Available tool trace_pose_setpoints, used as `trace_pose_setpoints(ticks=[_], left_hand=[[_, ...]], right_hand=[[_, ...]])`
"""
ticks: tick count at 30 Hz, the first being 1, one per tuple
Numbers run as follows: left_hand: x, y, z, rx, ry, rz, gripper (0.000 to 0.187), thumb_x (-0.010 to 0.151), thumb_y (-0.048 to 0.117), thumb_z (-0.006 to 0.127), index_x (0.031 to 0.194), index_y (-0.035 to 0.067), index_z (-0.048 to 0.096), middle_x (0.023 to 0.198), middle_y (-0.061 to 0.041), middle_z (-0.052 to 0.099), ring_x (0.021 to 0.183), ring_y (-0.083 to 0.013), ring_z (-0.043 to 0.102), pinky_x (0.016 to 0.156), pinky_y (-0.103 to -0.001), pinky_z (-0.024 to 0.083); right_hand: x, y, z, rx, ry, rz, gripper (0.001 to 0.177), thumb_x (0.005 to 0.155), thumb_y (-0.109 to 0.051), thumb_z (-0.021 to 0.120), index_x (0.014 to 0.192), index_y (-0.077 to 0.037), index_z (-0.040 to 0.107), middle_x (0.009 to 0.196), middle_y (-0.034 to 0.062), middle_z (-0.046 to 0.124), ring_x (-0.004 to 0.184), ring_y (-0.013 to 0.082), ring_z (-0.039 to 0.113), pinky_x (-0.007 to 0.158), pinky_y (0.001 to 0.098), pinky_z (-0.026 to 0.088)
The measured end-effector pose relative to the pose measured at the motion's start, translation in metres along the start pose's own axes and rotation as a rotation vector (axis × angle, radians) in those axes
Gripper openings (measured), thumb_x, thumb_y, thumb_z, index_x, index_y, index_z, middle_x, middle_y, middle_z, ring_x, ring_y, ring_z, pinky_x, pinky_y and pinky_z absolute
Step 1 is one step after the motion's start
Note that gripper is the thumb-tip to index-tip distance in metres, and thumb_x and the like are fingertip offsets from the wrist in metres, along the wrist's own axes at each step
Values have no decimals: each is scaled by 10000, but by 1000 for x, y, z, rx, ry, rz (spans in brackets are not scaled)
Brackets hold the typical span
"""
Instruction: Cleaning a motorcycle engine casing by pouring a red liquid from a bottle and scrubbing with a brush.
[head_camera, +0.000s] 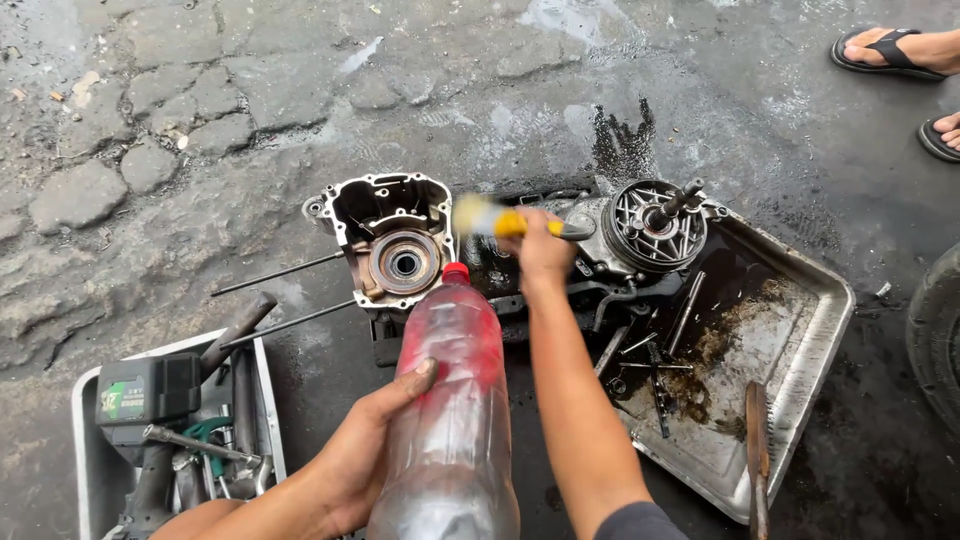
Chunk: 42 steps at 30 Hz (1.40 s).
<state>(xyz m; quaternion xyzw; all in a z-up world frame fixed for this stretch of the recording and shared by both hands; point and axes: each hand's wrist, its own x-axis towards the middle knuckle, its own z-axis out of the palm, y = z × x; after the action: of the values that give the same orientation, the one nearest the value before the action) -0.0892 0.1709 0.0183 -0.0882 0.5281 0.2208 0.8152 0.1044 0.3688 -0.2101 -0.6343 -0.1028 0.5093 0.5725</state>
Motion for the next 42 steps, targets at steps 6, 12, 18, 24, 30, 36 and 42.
trace_pose_setpoints(ticks=[6, 12, 18, 24, 30, 36, 42], left_hand=[[4, -3, -2, 20, -2, 50, 525, 968, 425, 681, 1201, -39, 756, 1027, -242, 782, 856, -385, 727, 834, -520, 602], [-5, -5, 10, 38, 48, 27, 546, 973, 425, 644, 1223, -49, 753, 1083, -262, 788, 917, -402, 730, 915, -531, 598], [2, -16, -3, 29, 31, 31, 491, 979, 414, 676, 1194, -19, 765, 1041, -244, 799, 864, -384, 738, 856, -526, 615], [-1, -35, 14, 13, 34, -31, 492, 1012, 405, 654, 1234, -15, 782, 1067, -247, 810, 903, -384, 752, 889, -535, 623], [8, -41, -2, -1, 50, -38, 507, 978, 380, 692, 1220, -57, 780, 1063, -270, 808, 907, -408, 755, 896, -552, 626], [-5, -42, 10, 18, 65, -29, 442, 1017, 329, 662, 1233, -38, 779, 1089, -271, 813, 943, -423, 755, 897, -567, 614], [-10, -36, 9, -17, 81, 4, 463, 1019, 283, 669, 1217, -119, 782, 1060, -335, 796, 928, -484, 748, 865, -610, 612]], right_hand=[[-15, 8, -20, -1, -39, -16, 161, 980, -102, 642, 1029, 23, 732, 828, 254, 789, 534, 288, 749, 460, 349, 652], [-4, 8, 7, -120, -15, -119, 154, 1033, -162, 644, 994, -32, 716, 794, 178, 776, 551, 249, 748, 462, 332, 633], [-44, -25, -54, -446, -156, -56, 176, 967, -197, 675, 936, -48, 761, 774, 180, 777, 560, 245, 759, 453, 327, 619], [13, 15, -30, -245, 6, -238, 167, 1017, -175, 655, 934, -39, 706, 780, 163, 765, 558, 254, 750, 465, 355, 627], [-40, 3, -68, -340, -110, -182, 190, 1015, -185, 678, 938, -36, 767, 781, 200, 797, 537, 265, 765, 432, 343, 631], [-4, 48, -31, 6, 62, -108, 208, 1062, -176, 634, 1137, -2, 720, 902, 205, 777, 628, 235, 748, 508, 336, 660], [-52, 26, -60, -110, -22, -86, 175, 1040, -155, 654, 1023, 8, 716, 761, 190, 769, 506, 224, 715, 453, 350, 632]])
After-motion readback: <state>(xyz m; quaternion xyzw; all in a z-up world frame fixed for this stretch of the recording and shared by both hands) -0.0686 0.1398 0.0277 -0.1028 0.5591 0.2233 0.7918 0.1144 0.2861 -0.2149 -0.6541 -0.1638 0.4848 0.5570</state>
